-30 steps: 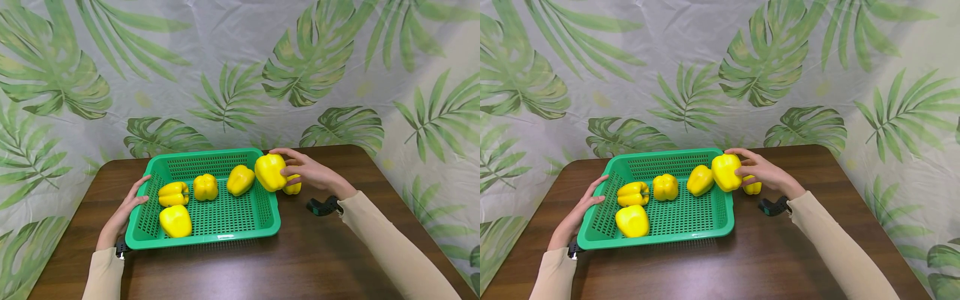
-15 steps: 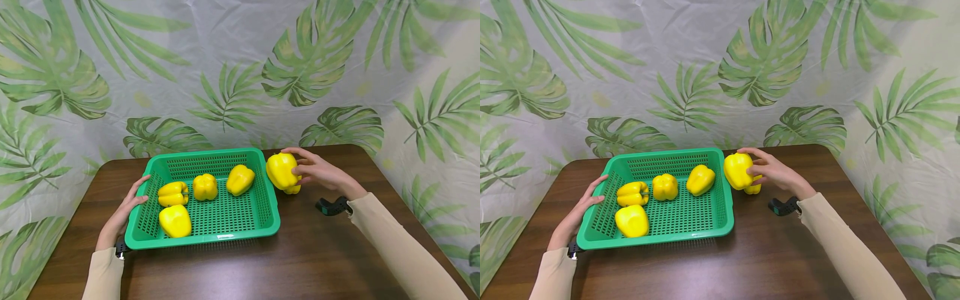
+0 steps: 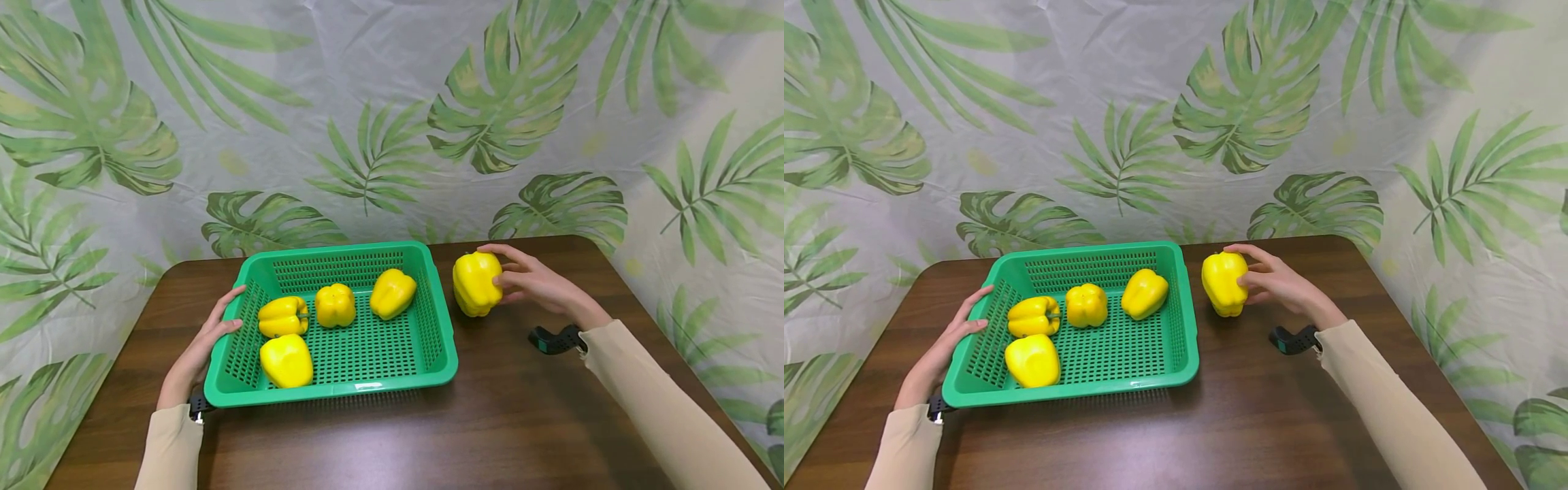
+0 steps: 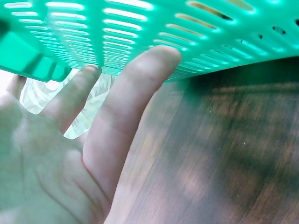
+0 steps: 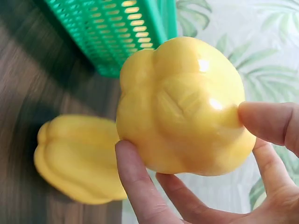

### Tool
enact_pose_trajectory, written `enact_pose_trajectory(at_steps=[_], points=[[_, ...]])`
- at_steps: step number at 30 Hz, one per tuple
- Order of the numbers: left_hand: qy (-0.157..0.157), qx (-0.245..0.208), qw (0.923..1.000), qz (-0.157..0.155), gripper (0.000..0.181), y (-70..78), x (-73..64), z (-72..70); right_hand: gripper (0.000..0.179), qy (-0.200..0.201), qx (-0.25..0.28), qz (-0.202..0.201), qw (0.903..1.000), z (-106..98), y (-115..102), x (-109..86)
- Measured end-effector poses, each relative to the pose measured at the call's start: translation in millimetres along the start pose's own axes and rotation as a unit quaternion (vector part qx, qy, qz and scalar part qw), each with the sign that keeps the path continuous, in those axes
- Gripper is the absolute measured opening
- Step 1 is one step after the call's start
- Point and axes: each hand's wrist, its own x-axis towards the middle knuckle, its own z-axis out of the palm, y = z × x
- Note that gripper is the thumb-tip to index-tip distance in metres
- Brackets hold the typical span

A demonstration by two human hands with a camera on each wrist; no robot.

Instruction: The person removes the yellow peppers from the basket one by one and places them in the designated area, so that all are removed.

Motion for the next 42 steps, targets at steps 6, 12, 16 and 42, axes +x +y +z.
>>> enact_pose_trajectory(at_steps=[6,12,16,42], points=[[0.001,-0.001,1.0,-0.003,0.057,-0.1,-0.7,-0.2,0.059,0.019,0.003,0.002,0.9998,-11.1,11.8,-6.6],[0.002,0.003,1.0,-0.003,0.057,0.7,-0.5,-0.6,0.058,0.027,0.008,0.0,0.9996,-22.2,20.5,-12.2],[0.005,0.011,0.9999,-0.006,0.057,0.4,0.0,-0.6,0.058,0.033,0.008,-0.001,0.9994,-27.2,25.4,-14.1],[0.009,0.01,0.9998,-0.014,0.057,0.9,0.1,0.1,0.056,0.062,0.016,-0.005,0.9979,-48.8,45.9,-18.9]])
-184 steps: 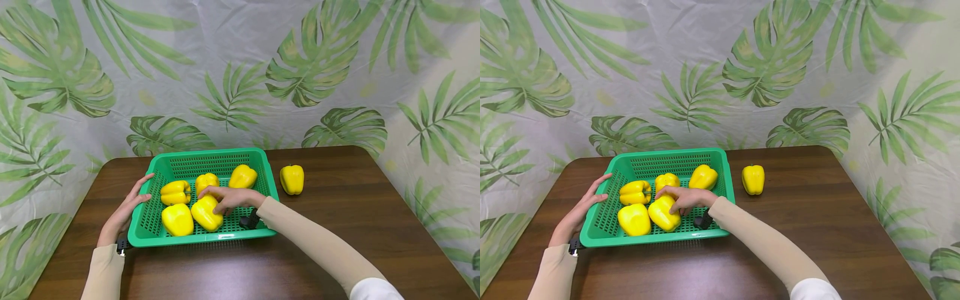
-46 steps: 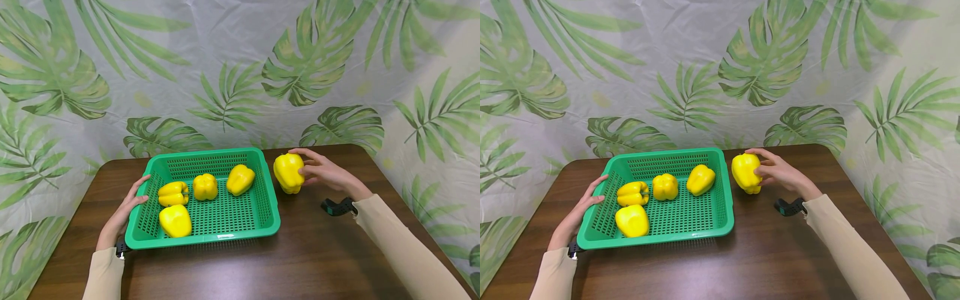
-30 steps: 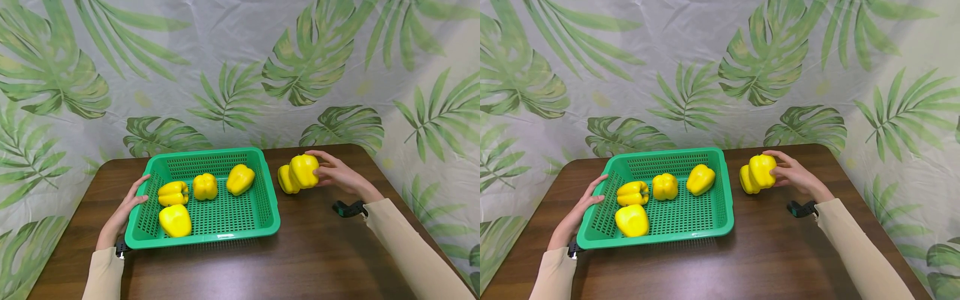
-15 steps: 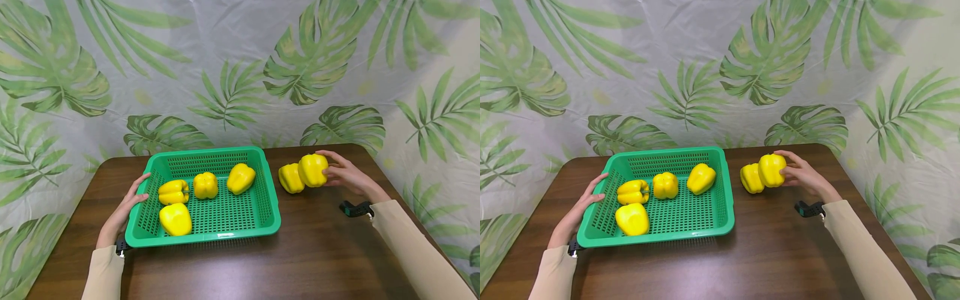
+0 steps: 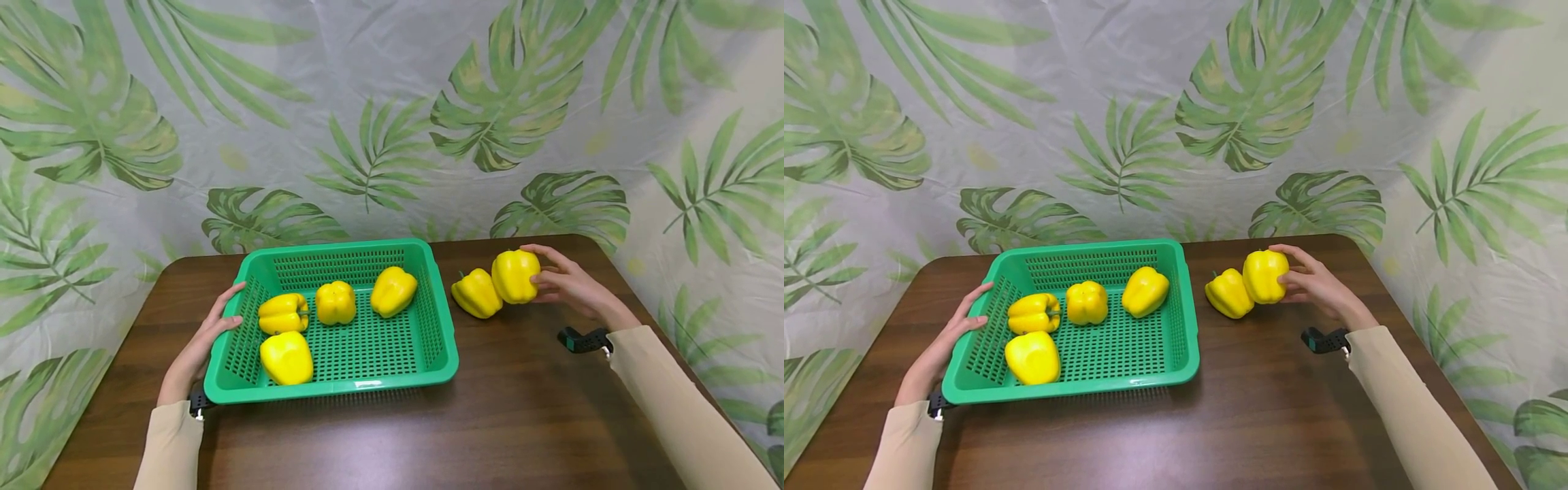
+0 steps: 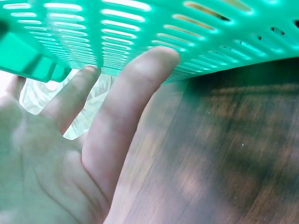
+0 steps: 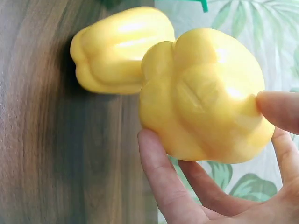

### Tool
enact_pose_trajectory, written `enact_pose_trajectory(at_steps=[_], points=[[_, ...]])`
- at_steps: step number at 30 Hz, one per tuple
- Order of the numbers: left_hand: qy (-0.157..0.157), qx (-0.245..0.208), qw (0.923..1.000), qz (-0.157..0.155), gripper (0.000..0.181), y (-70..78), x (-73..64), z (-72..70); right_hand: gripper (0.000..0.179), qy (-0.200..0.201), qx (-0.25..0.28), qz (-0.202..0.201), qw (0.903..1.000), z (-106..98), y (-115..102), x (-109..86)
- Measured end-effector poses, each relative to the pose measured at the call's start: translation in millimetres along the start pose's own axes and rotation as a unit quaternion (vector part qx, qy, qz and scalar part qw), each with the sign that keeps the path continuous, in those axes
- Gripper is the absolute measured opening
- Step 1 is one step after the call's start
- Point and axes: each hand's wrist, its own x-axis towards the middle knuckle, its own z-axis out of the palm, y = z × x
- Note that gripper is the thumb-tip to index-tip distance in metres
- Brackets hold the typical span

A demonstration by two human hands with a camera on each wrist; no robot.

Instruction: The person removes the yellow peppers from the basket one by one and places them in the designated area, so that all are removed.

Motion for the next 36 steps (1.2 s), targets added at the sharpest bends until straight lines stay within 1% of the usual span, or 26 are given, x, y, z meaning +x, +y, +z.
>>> enact_pose_trajectory(at_steps=[6,12,15,22,29,36], points=[[-0.001,-0.001,1.0,0.004,0.057,-1.0,0.0,-0.2,0.057,0.011,-0.005,0.005,0.9999,-5.3,2.8,3.6],[-0.004,-0.013,0.9999,0.01,0.057,-1.8,-0.5,0.1,0.058,0.015,-0.014,0.012,0.9997,-10.2,12.8,9.1],[-0.003,-0.009,0.9999,0.009,0.057,-1.5,-0.3,0.1,0.058,0.016,-0.023,0.02,0.9994,-10.9,18.1,11.0],[-0.003,-0.008,0.9999,0.006,0.057,-1.8,-0.2,0.2,0.062,0.011,-0.024,0.038,0.9989,-8.9,25.7,14.0],[0.002,-0.005,1.0,0.007,0.057,-1.7,-0.6,0.7,0.062,0.006,-0.019,0.045,0.9988,-5.0,32.8,15.7],[-0.002,-0.007,0.9999,0.011,0.057,-1.8,-0.3,0.4,0.064,0.002,-0.013,0.05,0.9987,-1.1,36.5,15.0]])
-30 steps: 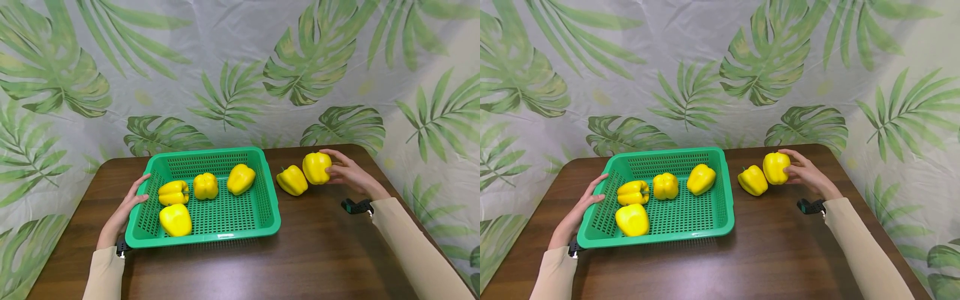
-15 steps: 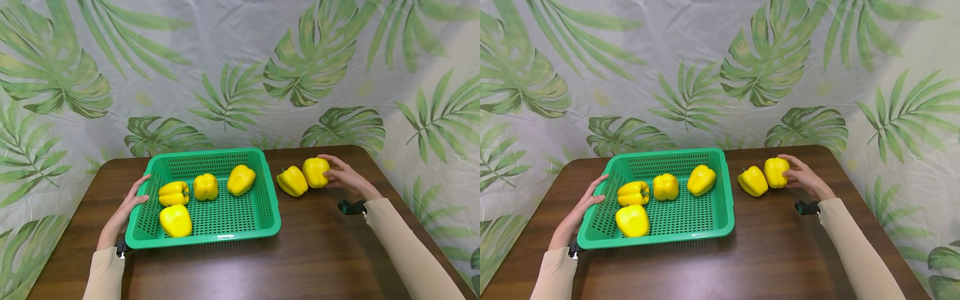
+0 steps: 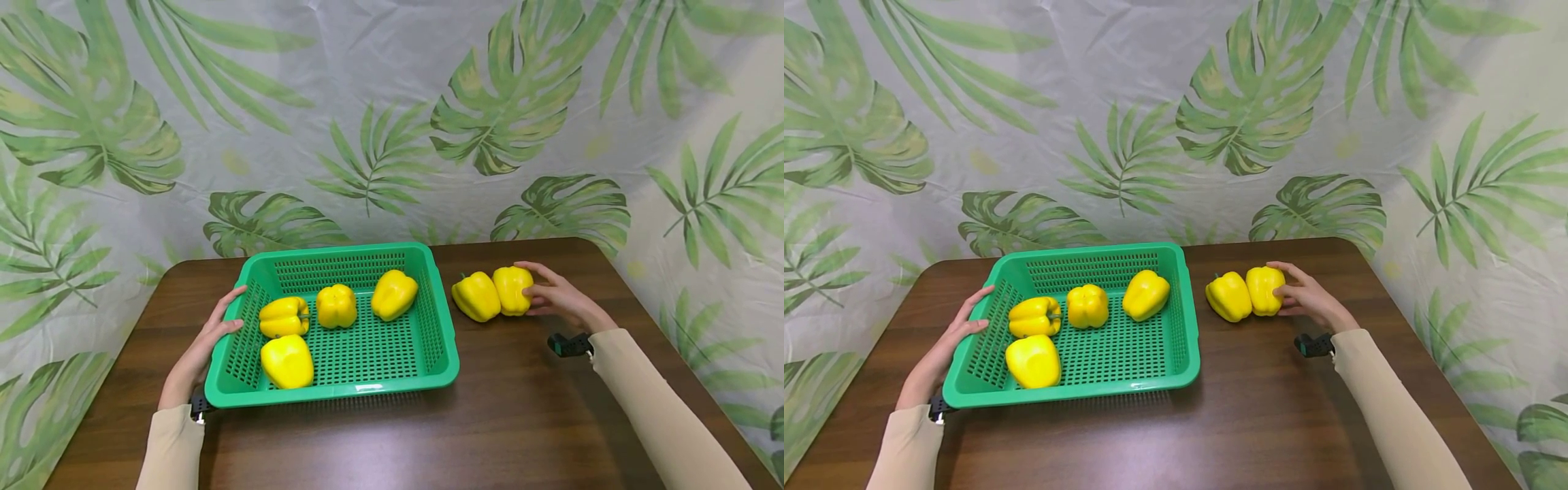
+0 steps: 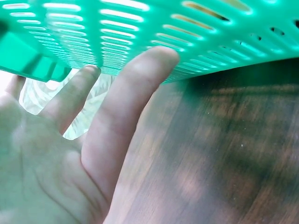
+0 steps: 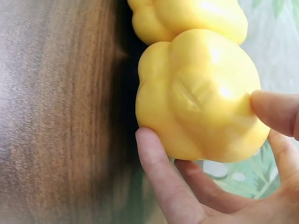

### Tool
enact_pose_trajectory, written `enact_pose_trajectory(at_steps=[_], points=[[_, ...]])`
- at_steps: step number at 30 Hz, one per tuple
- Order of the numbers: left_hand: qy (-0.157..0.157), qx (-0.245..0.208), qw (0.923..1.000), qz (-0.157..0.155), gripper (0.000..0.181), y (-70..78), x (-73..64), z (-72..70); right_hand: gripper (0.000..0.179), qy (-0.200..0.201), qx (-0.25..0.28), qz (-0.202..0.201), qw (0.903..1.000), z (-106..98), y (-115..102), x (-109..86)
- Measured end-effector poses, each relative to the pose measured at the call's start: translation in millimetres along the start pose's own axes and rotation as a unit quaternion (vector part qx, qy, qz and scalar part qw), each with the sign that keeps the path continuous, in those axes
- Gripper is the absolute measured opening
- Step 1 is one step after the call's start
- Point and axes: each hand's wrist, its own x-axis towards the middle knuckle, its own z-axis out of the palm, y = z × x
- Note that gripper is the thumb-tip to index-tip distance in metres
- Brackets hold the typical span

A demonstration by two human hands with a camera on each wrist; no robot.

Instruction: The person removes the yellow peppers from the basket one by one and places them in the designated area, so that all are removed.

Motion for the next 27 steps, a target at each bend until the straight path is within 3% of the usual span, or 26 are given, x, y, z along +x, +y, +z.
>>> enact_pose_trajectory(at_steps=[27], points=[[0.0,-0.004,1.0,-0.003,0.056,-1.4,-0.2,-2.2,0.068,0.001,-0.023,0.005,0.9997,4.5,-3.5,-2.2]])
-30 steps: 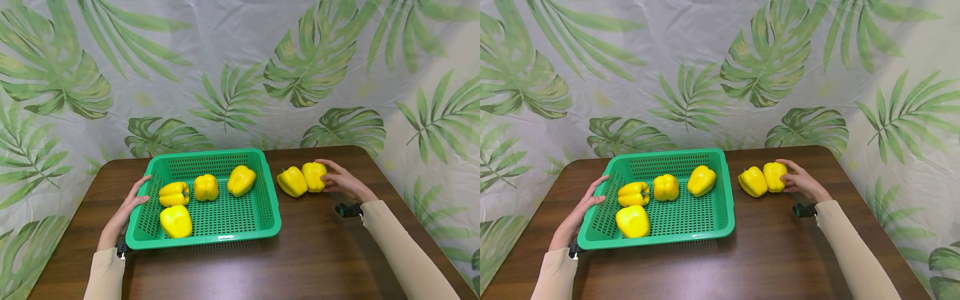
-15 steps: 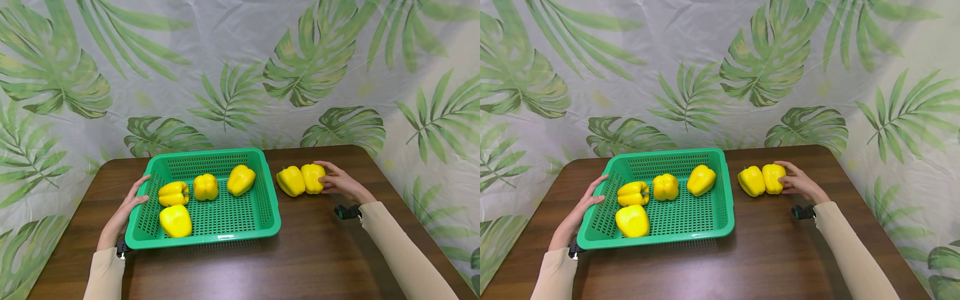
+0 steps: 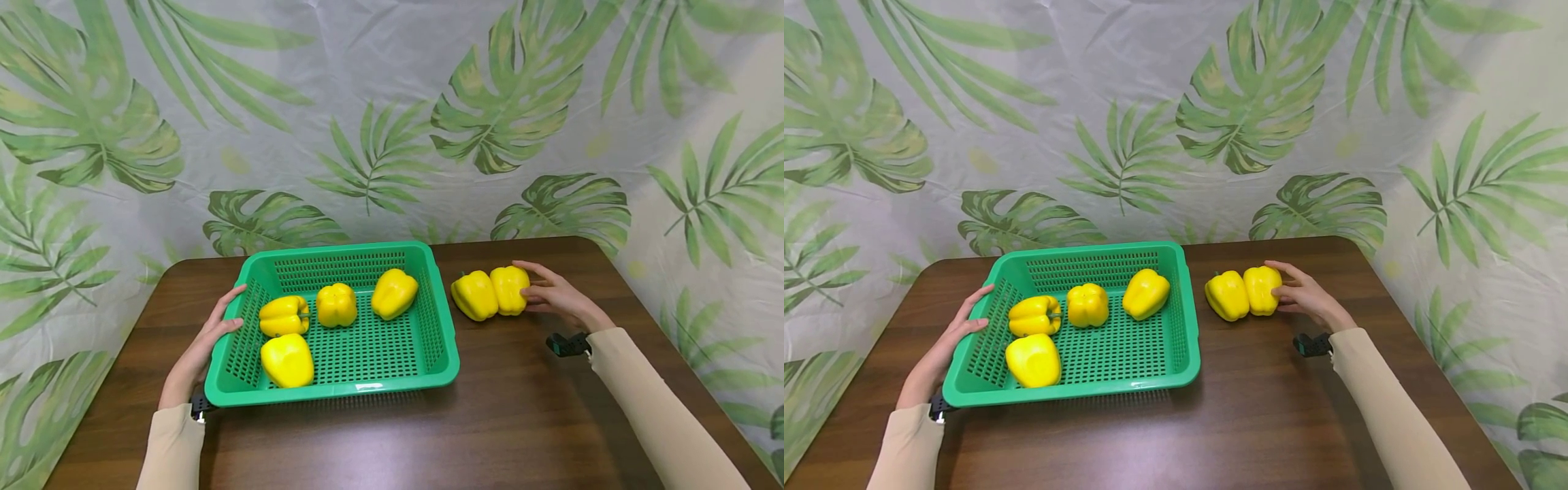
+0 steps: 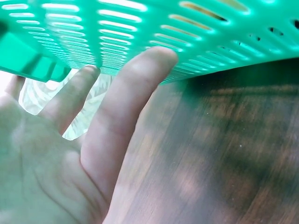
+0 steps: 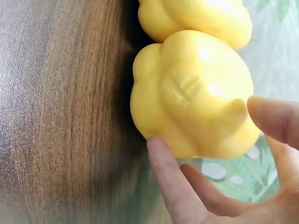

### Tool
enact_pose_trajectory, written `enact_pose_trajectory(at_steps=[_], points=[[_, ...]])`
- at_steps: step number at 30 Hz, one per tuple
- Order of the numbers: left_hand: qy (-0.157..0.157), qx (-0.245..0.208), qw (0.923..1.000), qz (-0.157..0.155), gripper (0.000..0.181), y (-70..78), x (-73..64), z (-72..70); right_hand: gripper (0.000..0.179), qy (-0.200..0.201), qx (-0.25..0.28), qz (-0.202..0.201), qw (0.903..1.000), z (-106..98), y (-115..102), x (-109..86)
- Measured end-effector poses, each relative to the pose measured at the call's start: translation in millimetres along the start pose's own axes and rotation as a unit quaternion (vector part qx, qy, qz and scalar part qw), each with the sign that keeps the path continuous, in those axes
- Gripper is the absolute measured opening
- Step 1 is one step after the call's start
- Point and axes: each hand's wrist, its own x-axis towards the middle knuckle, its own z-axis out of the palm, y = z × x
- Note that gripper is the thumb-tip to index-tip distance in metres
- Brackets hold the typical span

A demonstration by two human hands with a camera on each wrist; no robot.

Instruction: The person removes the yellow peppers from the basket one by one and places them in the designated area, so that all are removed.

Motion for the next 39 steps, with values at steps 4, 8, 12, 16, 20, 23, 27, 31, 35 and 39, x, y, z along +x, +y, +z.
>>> enact_pose_trajectory(at_steps=[4,8,12,16,20,23,27,31,35,39], points=[[-0.002,-0.002,1.0,0.002,0.056,-0.3,0.4,0.0,0.063,0.02,0.003,-0.001,0.9998,-1.5,0.8,-1.4],[0.0,0.002,1.0,0.0,0.056,0.5,0.7,0.2,0.059,0.049,0.01,-0.005,0.9987,-2.9,0.5,-2.8],[0.0,0.004,1.0,-0.001,0.056,1.2,0.8,0.2,0.05,0.075,0.017,-0.023,0.9968,-3.4,-3.9,-5.0],[-0.001,0.001,1.0,0.002,0.056,1.5,1.1,0.3,0.042,0.096,0.018,-0.044,0.9943,-3.7,-8.1,-6.1],[0.0,-0.001,1.0,0.001,0.056,1.4,1.3,0.2,0.037,0.116,0.016,-0.063,0.9911,-2.4,-11.4,-5.9],[0.001,-0.001,1.0,-0.002,0.056,1.2,1.3,0.2,0.035,0.13,0.029,-0.071,0.9886,-0.1,-14.2,-5.5],[0.001,0.0,1.0,-0.001,0.056,1.1,0.9,0.5,0.032,0.13,0.044,-0.078,0.9875,5.5,-21.6,-5.8],[0.002,0.0,1.0,-0.001,0.056,0.9,0.6,0.5,0.026,0.12,0.046,-0.083,0.9882,12.8,-30.7,-5.9],[0.002,0.002,1.0,-0.002,0.056,0.8,0.3,0.6,0.024,0.109,0.048,-0.084,0.9892,22.0,-37.9,-3.7],[0.003,0.004,1.0,-0.004,0.057,0.7,0.1,0.9,0.026,0.096,0.051,-0.087,0.9902,32.0,-43.8,-0.3]])
